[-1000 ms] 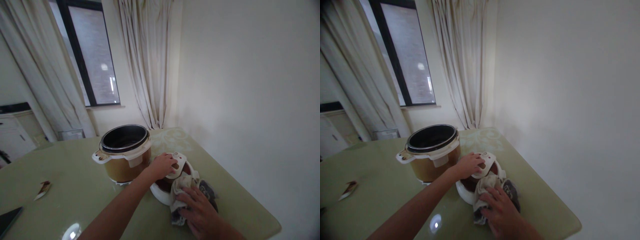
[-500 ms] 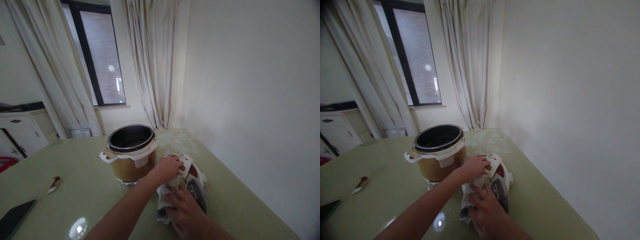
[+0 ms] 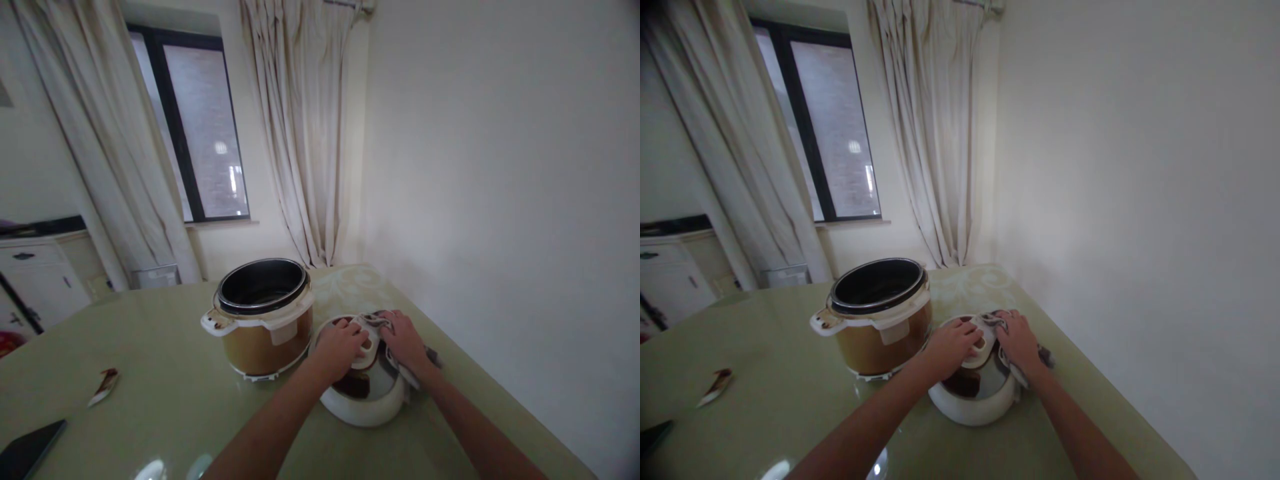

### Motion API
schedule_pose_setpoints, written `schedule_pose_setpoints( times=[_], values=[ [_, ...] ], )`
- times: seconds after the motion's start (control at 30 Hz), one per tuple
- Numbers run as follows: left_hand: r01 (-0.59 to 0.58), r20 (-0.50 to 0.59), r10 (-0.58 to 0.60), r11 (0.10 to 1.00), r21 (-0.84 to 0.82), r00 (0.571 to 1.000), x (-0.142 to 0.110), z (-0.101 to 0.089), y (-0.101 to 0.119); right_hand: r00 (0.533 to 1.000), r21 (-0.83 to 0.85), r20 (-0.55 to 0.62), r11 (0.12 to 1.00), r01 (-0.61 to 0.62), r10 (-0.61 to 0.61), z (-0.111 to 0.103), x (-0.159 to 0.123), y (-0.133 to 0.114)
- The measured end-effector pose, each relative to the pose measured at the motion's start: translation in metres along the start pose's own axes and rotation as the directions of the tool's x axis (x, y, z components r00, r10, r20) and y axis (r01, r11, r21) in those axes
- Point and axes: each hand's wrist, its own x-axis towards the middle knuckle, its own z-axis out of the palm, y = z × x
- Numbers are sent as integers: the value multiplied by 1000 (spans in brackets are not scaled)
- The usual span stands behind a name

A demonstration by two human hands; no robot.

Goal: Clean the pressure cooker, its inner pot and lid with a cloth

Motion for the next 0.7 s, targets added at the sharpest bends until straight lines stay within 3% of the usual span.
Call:
schedule_pose_setpoints(
  times=[0.07,0.13,0.3,0.37,0.43,0.53,0.6,0.67,0.7],
  values=[
    [39,-22,-39,999,-16,999,-2,3,3,998,-26,27,998,-56,57,-2,7,-14],
    [94,-47,-96,995,-37,994,-3,8,5,997,-65,42,996,-61,64,-7,-5,-24],
    [165,-122,-177,981,-104,977,-10,24,18,993,-142,120,990,1,16,-23,-80,-43],
    [134,-203,-179,967,-217,963,-23,28,30,985,-30,172,999,35,-29,-30,-107,-51],
    [71,-310,-210,911,-406,927,-41,30,46,986,198,153,980,31,-62,-36,-122,-60],
    [-20,-402,-287,792,-610,869,-67,28,69,993,572,90,820,16,-82,-42,-121,-75],
    [-21,-417,-338,756,-654,844,-78,24,73,980,701,130,713,16,-149,-42,-107,-83],
    [41,-417,-422,741,-671,805,-83,22,65,975,716,154,698,3,-162,-39,-84,-85],
    [92,-418,-472,741,-665,776,-85,23,58,983,680,133,734,0,-123,-36,-71,-84]
  ],
)
